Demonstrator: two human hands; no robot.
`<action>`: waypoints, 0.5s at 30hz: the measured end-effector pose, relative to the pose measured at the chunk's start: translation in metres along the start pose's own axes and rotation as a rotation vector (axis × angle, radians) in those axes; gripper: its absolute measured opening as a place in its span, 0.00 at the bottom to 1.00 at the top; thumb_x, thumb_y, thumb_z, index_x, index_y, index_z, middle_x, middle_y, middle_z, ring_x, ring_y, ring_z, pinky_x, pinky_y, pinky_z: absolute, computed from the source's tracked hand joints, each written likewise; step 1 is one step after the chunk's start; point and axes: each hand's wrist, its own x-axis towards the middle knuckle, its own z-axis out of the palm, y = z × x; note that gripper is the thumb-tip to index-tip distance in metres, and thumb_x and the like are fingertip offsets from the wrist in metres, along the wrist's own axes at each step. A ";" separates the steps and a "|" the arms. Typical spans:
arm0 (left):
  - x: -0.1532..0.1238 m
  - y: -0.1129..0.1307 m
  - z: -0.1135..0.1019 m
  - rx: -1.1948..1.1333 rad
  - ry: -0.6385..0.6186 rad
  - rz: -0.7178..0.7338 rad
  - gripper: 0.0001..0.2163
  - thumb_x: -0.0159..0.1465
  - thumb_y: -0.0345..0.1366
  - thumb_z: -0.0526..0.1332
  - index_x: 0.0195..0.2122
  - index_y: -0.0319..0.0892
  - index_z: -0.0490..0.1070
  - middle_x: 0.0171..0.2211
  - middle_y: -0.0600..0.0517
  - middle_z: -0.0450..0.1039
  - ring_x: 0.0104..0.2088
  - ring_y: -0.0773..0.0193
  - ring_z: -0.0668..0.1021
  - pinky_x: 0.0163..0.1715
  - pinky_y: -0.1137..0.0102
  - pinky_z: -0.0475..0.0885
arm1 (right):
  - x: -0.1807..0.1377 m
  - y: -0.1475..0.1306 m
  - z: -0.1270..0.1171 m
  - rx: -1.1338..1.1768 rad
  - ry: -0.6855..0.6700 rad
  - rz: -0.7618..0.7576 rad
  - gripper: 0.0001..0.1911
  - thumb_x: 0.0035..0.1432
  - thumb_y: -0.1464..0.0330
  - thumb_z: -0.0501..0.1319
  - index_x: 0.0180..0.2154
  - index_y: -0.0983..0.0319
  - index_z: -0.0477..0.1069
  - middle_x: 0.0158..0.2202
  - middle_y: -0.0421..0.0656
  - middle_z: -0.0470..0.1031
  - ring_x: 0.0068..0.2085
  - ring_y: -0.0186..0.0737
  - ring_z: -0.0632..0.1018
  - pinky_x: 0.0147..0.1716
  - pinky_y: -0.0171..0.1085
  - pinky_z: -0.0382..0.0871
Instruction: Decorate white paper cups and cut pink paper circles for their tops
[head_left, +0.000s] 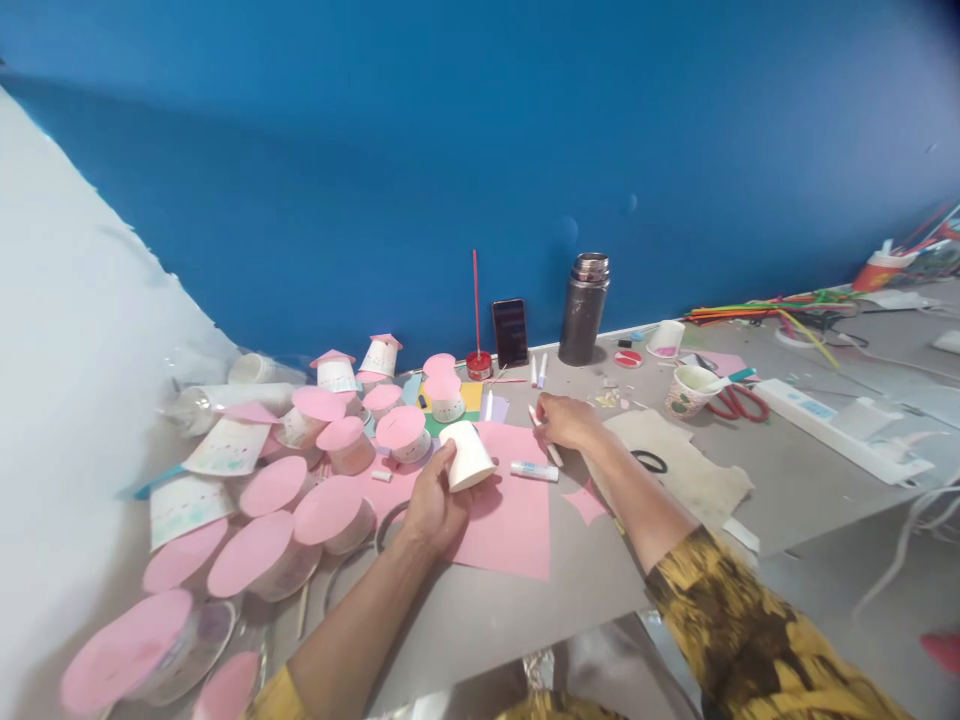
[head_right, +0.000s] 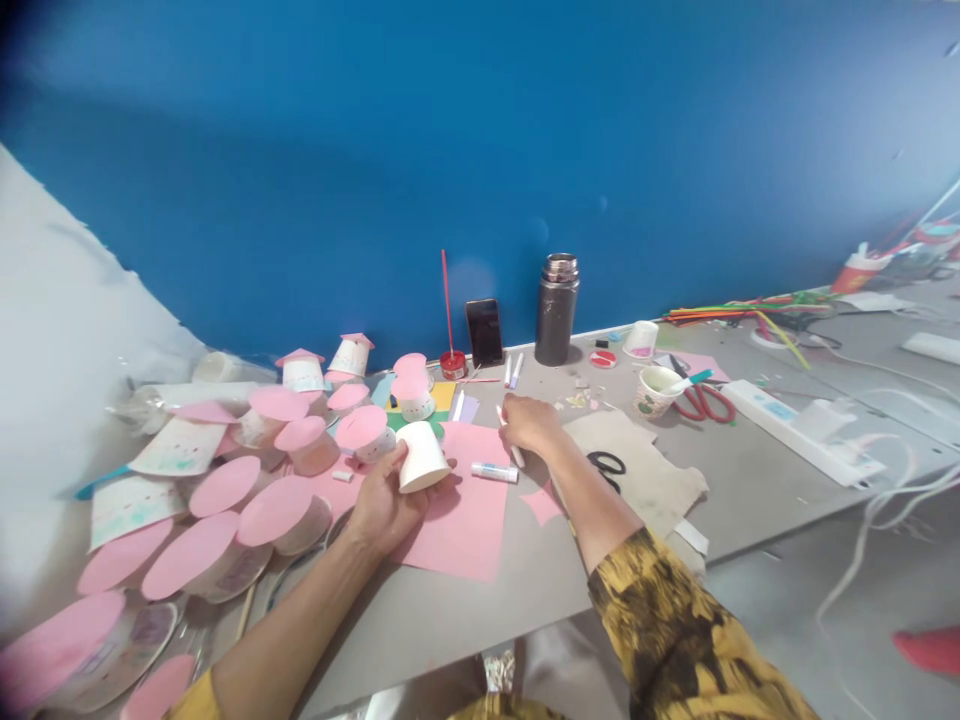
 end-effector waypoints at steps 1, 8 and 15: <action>0.000 0.001 0.000 -0.005 0.003 0.007 0.11 0.70 0.33 0.58 0.50 0.36 0.71 0.35 0.45 0.81 0.31 0.51 0.85 0.31 0.57 0.83 | 0.000 0.000 0.000 0.069 0.001 -0.033 0.13 0.48 0.73 0.71 0.37 0.59 0.74 0.33 0.43 0.81 0.40 0.46 0.81 0.41 0.39 0.66; 0.002 0.006 -0.002 -0.032 0.029 -0.073 0.13 0.73 0.37 0.54 0.52 0.34 0.71 0.34 0.42 0.81 0.32 0.51 0.85 0.32 0.57 0.83 | 0.001 -0.006 0.003 0.746 -0.058 -0.276 0.15 0.57 0.55 0.65 0.40 0.58 0.76 0.27 0.37 0.73 0.25 0.34 0.70 0.26 0.34 0.62; 0.005 0.006 -0.005 -0.073 0.037 -0.065 0.12 0.73 0.41 0.56 0.51 0.38 0.70 0.31 0.47 0.79 0.30 0.52 0.85 0.29 0.59 0.82 | -0.009 -0.012 0.003 1.158 -0.193 -0.318 0.28 0.43 0.58 0.77 0.48 0.55 0.79 0.37 0.41 0.78 0.31 0.34 0.73 0.26 0.32 0.65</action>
